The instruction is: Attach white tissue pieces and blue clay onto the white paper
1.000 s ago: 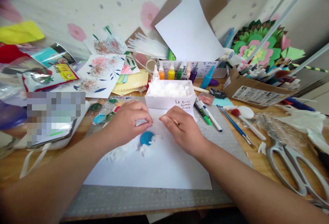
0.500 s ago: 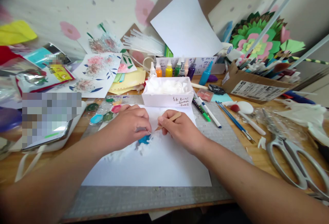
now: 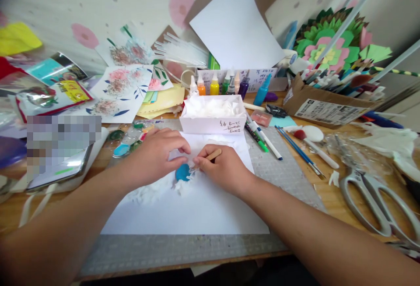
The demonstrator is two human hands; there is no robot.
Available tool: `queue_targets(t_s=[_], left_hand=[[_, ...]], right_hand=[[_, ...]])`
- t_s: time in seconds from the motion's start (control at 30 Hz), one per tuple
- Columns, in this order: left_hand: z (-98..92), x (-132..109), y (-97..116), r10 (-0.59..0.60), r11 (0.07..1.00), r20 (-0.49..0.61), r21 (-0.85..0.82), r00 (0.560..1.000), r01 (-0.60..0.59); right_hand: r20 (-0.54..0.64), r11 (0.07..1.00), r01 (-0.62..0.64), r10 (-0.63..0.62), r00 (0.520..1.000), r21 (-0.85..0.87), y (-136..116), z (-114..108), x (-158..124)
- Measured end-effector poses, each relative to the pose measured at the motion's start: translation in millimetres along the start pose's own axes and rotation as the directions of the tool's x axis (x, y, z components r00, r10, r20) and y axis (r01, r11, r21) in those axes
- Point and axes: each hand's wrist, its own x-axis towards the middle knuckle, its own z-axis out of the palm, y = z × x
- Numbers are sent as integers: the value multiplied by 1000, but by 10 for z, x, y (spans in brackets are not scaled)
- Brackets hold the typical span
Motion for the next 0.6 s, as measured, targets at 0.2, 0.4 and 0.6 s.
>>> queue_targets(t_s=[0.2,0.4,0.6], left_hand=[[-41,-6,-2,-47,999,90,3,995,47],[-9,-39,17,13,997,114,-71,993,-5],[21,-40,21,59,996,176,-73,983,-46]], right_hand=[[-1,999,-30,30,1000,37,8,1,-40],[-304,975,147,-91,948,165,31,-305,-88],[-266,923,194,-289,920,-333,40,-609,-43]])
